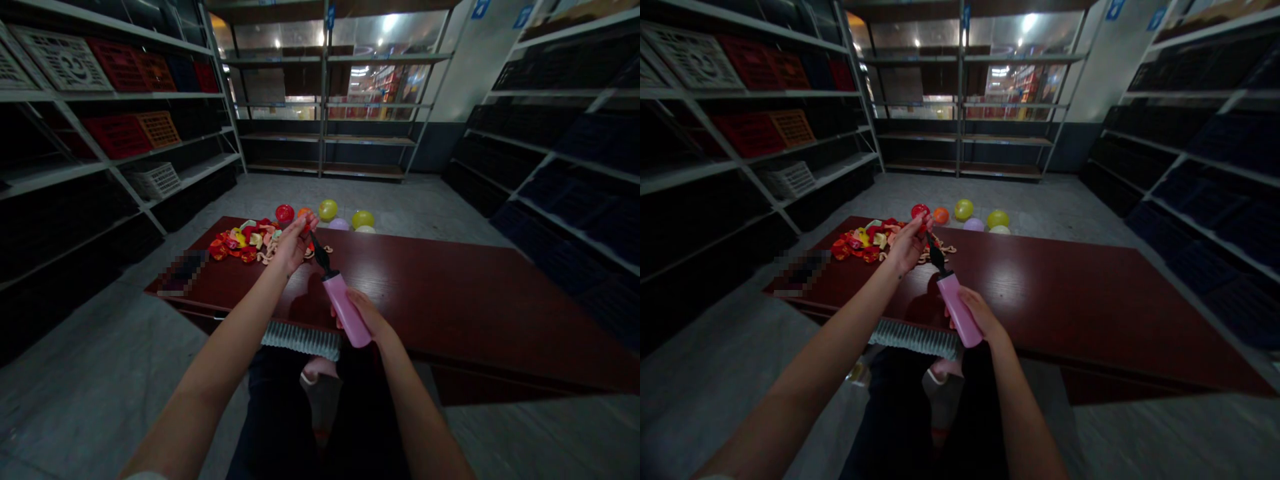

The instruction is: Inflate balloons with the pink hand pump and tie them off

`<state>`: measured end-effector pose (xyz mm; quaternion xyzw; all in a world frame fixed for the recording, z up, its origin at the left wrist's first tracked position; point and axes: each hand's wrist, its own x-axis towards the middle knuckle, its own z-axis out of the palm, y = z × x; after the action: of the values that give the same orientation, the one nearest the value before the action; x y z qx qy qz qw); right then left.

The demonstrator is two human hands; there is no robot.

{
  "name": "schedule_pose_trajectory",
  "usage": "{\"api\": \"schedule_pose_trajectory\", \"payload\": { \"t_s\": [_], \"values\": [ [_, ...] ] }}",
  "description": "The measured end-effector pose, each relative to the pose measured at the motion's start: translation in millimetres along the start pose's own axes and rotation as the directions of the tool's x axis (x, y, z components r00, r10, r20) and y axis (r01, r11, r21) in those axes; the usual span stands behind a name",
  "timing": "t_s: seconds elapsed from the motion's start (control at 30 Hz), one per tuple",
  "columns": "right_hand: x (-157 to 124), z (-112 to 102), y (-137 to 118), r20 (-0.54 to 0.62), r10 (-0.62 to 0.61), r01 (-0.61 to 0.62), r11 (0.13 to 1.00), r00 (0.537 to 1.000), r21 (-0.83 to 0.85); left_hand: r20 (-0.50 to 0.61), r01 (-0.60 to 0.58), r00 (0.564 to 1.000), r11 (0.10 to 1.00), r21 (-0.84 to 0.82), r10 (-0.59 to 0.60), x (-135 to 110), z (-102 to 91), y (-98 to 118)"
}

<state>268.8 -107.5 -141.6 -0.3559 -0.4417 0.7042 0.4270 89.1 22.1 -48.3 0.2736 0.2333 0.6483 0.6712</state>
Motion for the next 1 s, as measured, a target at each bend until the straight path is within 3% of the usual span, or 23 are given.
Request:
{"api": "schedule_pose_trajectory", "payload": {
  "t_s": [0.17,0.43,0.73,0.83,1.0],
  "values": [
    [-0.5,0.0,1.9,0.011,-0.028,0.028,1.000,1.000,0.011,0.041,0.023,0.999,0.997,0.078,-0.026,-6.9,10.7,-0.8],
    [-1.3,-0.9,2.7,-0.009,-0.027,0.027,0.999,1.000,0.030,0.078,0.078,0.993,0.985,0.156,-0.091,-15.6,7.1,-8.9],
    [-1.1,-0.4,0.0,-0.014,-0.001,0.002,0.999,1.000,0.050,0.126,0.030,0.991,0.987,0.156,-0.050,-23.1,7.5,-20.8],
    [-6.5,-3.6,-6.4,0.035,0.103,-0.106,0.991,0.994,0.076,0.103,0.018,0.994,0.990,0.137,-0.032,-22.8,-0.1,-19.8],
    [-26.4,-6.3,-24.6,0.119,0.302,-0.318,0.936,0.946,0.151,-0.005,0.084,0.996,0.992,0.096,-0.084,-21.9,-17.0,-28.8]
  ]
}}
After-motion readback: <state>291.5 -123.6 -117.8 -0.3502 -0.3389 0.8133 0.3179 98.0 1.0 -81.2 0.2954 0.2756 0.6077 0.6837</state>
